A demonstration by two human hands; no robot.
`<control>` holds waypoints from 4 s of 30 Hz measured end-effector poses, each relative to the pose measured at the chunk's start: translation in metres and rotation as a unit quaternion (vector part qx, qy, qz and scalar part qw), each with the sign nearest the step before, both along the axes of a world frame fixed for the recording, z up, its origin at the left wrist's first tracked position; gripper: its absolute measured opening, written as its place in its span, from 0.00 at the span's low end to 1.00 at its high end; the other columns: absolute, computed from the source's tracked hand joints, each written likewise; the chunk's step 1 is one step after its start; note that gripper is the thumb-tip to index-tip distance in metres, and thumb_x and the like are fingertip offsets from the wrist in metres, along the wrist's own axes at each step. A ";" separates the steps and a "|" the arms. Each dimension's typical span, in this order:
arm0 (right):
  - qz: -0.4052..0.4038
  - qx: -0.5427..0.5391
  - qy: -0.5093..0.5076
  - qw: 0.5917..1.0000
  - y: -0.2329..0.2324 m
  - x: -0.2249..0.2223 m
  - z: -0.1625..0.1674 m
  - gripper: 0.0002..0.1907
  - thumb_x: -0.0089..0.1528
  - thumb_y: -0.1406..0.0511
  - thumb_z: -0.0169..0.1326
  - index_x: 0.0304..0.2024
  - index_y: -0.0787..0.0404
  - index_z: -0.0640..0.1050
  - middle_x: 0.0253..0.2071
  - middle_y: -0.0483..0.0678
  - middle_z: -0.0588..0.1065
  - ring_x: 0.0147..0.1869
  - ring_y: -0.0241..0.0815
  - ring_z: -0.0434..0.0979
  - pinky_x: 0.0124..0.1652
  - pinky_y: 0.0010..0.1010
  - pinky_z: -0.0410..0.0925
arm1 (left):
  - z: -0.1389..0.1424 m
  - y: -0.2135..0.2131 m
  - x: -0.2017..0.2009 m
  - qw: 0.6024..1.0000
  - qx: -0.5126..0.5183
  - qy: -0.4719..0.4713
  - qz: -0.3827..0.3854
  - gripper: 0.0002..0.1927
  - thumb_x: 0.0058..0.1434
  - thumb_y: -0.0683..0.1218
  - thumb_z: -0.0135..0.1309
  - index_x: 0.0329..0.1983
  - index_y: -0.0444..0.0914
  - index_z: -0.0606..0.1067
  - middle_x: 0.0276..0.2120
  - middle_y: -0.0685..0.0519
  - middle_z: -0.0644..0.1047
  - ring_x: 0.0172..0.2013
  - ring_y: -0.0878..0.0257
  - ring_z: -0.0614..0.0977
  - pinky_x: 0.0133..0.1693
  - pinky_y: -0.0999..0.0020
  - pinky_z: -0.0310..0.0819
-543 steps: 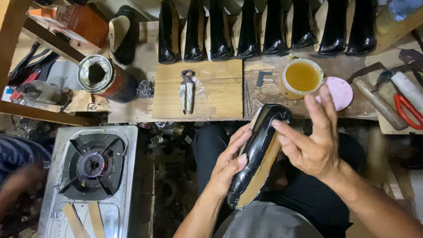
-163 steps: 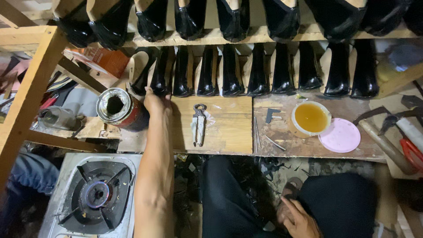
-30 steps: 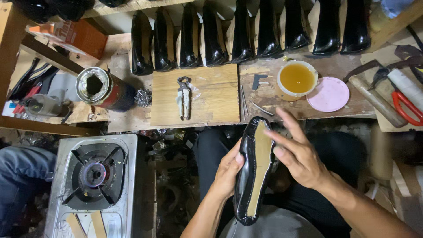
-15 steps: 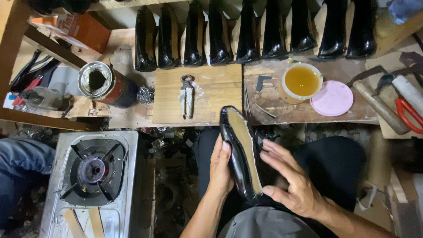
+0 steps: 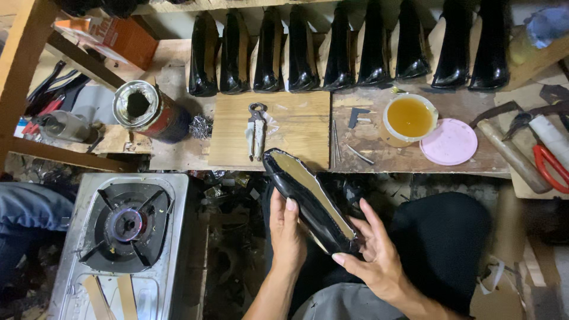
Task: The person applies a yellowish liquid adhesive to the sole of a black high-heeled shoe using their fingers. They repeatedly dip fingers into a small container and spread the glue along the sole's perimeter and center, then place the shoe on a nearby shelf.
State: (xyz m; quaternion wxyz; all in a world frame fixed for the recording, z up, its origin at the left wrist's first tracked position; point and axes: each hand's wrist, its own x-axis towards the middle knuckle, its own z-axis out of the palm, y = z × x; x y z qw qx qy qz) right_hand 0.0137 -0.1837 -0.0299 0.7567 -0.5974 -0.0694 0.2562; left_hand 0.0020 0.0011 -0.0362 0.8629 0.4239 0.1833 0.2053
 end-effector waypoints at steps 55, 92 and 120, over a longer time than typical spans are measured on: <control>-0.075 0.129 -0.048 0.988 -0.014 0.018 0.002 0.50 0.56 0.80 0.56 0.77 0.61 0.51 0.64 0.64 0.68 0.64 0.48 0.73 0.63 0.43 0.66 | 0.020 0.237 -0.291 0.879 0.247 0.366 0.181 0.12 0.63 0.47 0.59 0.40 0.32 0.75 0.32 0.48 0.78 0.30 0.61 0.78 0.31 0.69 0.73; -0.031 0.104 -0.013 0.994 -0.039 0.082 0.060 0.35 0.58 0.77 0.58 0.68 0.67 0.68 0.40 0.52 0.79 0.39 0.35 0.78 0.35 0.23 0.70 | -0.037 -0.012 -0.005 0.938 -0.200 -0.056 -0.279 0.22 0.64 0.57 0.64 0.46 0.42 0.66 0.45 0.49 0.78 0.43 0.61 0.83 0.45 0.64 0.82; -0.023 -0.107 -0.172 0.979 -0.031 0.072 0.049 0.33 0.59 0.75 0.60 0.67 0.67 0.68 0.35 0.46 0.78 0.39 0.29 0.77 0.42 0.21 0.72 | -0.035 -0.019 -0.001 0.927 -0.197 -0.071 -0.312 0.21 0.63 0.53 0.65 0.44 0.40 0.67 0.44 0.51 0.76 0.45 0.64 0.80 0.49 0.67 0.79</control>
